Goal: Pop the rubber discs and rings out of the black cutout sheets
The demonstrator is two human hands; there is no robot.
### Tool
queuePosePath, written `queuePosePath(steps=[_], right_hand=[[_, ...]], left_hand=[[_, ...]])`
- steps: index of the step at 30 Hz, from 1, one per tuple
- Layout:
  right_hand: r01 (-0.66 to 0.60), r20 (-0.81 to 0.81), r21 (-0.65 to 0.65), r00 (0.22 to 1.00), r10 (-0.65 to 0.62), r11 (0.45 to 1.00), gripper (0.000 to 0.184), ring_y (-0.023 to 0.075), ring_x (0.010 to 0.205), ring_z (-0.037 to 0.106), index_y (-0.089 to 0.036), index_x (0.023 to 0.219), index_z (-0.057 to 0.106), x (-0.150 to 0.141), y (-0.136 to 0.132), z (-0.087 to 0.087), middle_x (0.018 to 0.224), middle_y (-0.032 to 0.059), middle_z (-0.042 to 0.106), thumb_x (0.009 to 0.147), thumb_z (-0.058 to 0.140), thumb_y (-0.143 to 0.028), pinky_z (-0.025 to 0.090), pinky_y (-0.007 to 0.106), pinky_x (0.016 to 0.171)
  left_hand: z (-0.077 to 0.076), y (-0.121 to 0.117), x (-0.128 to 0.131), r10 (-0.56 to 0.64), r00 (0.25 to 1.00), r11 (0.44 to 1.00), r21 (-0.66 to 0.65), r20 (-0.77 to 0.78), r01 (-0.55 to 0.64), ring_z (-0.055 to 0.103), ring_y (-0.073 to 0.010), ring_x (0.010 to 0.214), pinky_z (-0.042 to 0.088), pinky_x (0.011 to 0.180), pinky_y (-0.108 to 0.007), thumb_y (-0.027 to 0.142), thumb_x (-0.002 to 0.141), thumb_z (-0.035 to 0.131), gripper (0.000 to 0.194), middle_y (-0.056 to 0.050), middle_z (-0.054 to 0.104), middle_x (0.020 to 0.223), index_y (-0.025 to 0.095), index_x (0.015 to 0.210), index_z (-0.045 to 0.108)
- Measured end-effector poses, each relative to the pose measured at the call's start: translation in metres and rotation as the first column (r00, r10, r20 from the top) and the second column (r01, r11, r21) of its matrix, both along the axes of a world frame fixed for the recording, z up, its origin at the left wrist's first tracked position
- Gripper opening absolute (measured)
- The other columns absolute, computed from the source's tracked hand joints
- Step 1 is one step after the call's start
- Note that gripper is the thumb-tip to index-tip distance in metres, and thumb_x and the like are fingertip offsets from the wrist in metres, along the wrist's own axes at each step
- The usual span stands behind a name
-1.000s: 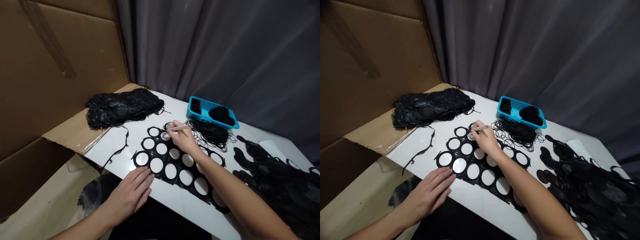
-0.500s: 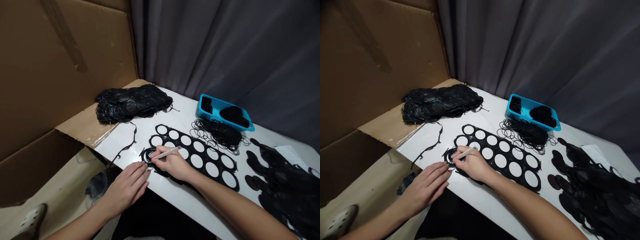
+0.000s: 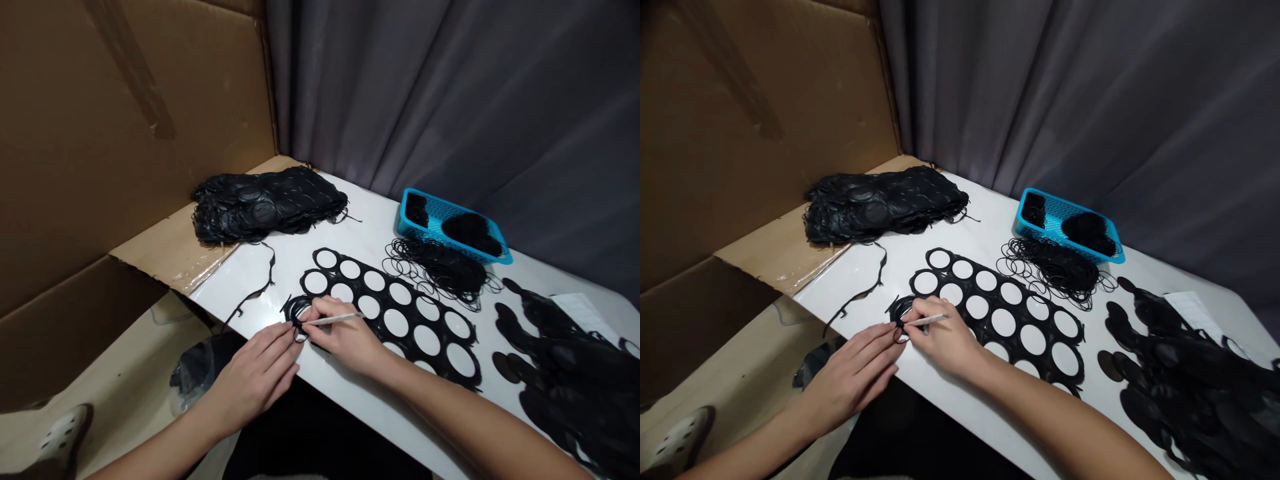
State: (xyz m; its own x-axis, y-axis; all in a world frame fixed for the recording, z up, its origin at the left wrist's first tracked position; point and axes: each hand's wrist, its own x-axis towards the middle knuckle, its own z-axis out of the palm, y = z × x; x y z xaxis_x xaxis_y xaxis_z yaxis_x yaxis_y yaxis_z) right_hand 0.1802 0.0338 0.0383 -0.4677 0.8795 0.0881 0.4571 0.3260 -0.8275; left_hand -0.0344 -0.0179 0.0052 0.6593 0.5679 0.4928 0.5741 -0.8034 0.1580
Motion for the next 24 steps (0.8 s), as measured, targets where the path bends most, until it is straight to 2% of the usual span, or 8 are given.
queuePosePath(steps=[4,7,9,13,15,18,21,24], right_hand=[[-0.132,0.138,0.252,0.985,0.100,0.959,0.011,0.0200,0.088,0.060,-0.020,0.088,0.057,-0.001,-0.014,-0.004,0.093,0.0045,0.070,0.093,0.055,-0.011,0.041,0.035,0.083],[-0.298,0.343,0.469,0.929,0.139,0.832,0.019,0.0249,0.096,0.058,-0.017,0.098,0.058,-0.003,-0.017,-0.006,0.101,0.0122,0.070,0.094,0.043,-0.005,0.040,0.040,0.086],[-0.300,0.409,0.543,0.910,0.065,0.784,0.023,0.0262,0.096,0.058,-0.016,0.099,0.058,0.000,-0.004,-0.003,0.103,0.0139,0.070,0.093,0.041,-0.002,0.039,0.041,0.087],[0.049,0.318,0.604,0.901,-0.297,0.795,0.014,0.0265,0.089,0.059,-0.020,0.090,0.055,0.029,0.049,0.017,0.094,0.0113,0.070,0.094,0.045,-0.011,0.038,0.040,0.084],[0.256,0.225,0.607,0.852,-0.472,0.752,0.012,0.0257,0.083,0.061,-0.022,0.085,0.052,0.052,0.069,0.032,0.090,0.0095,0.070,0.093,0.048,-0.015,0.039,0.038,0.080],[0.365,0.164,0.429,0.868,-0.469,0.826,0.014,0.0216,0.073,0.059,-0.023,0.077,0.048,0.084,0.068,0.053,0.082,0.0047,0.068,0.089,0.054,-0.019,0.039,0.033,0.071],[0.290,0.127,0.076,0.946,-0.298,0.954,0.021,0.0185,0.073,0.059,-0.022,0.069,0.046,0.101,0.039,0.066,0.078,0.0016,0.066,0.086,0.059,-0.021,0.040,0.029,0.066],[0.210,0.024,-0.254,0.977,-0.210,0.944,0.021,0.0148,0.070,0.056,-0.021,0.070,0.049,0.105,0.006,0.070,0.079,-0.0007,0.066,0.084,0.064,-0.023,0.042,0.026,0.063]], left_hand=[[0.001,0.001,0.000,-0.007,1.000,1.000,-0.003,0.006,0.007,0.059,-0.0289,0.121,0.050,0.104,-0.043,0.016,0.099,0.054,0.027,-0.014,0.068,0.122,0.009,0.123,0.063],[0.001,0.002,0.000,-0.003,1.000,1.000,0.000,0.025,0.003,0.062,-0.0279,0.118,0.052,0.102,-0.042,0.015,0.098,0.054,0.026,-0.013,0.069,0.120,0.010,0.122,0.064],[0.001,0.003,0.000,-0.003,0.999,1.000,-0.002,0.037,0.003,0.062,-0.0274,0.117,0.052,0.102,-0.042,0.015,0.097,0.055,0.027,-0.013,0.069,0.119,0.011,0.123,0.064],[-0.002,0.004,-0.002,-0.012,0.999,1.000,-0.006,0.052,0.012,0.062,-0.0265,0.119,0.052,0.104,-0.040,0.015,0.096,0.056,0.030,-0.012,0.069,0.119,0.013,0.126,0.063],[-0.003,0.005,-0.005,-0.014,0.999,1.000,-0.007,0.050,0.015,0.061,-0.0265,0.120,0.051,0.104,-0.040,0.014,0.096,0.057,0.032,-0.012,0.069,0.121,0.013,0.128,0.062],[0.002,0.008,-0.011,-0.034,0.998,0.997,-0.068,0.059,0.038,0.061,-0.0259,0.119,0.051,0.102,-0.039,0.016,0.097,0.056,0.030,-0.010,0.068,0.120,0.017,0.126,0.062],[0.021,0.019,-0.004,0.006,0.987,0.978,-0.209,0.162,0.028,0.062,-0.0220,0.112,0.052,0.097,-0.034,0.016,0.098,0.054,0.025,-0.008,0.065,0.119,0.022,0.121,0.063],[0.051,0.038,0.028,0.058,0.962,0.915,-0.400,0.268,0.056,0.055,-0.0238,0.124,0.049,0.103,-0.036,0.021,0.096,0.060,0.041,-0.009,0.055,0.135,0.027,0.136,0.052]])
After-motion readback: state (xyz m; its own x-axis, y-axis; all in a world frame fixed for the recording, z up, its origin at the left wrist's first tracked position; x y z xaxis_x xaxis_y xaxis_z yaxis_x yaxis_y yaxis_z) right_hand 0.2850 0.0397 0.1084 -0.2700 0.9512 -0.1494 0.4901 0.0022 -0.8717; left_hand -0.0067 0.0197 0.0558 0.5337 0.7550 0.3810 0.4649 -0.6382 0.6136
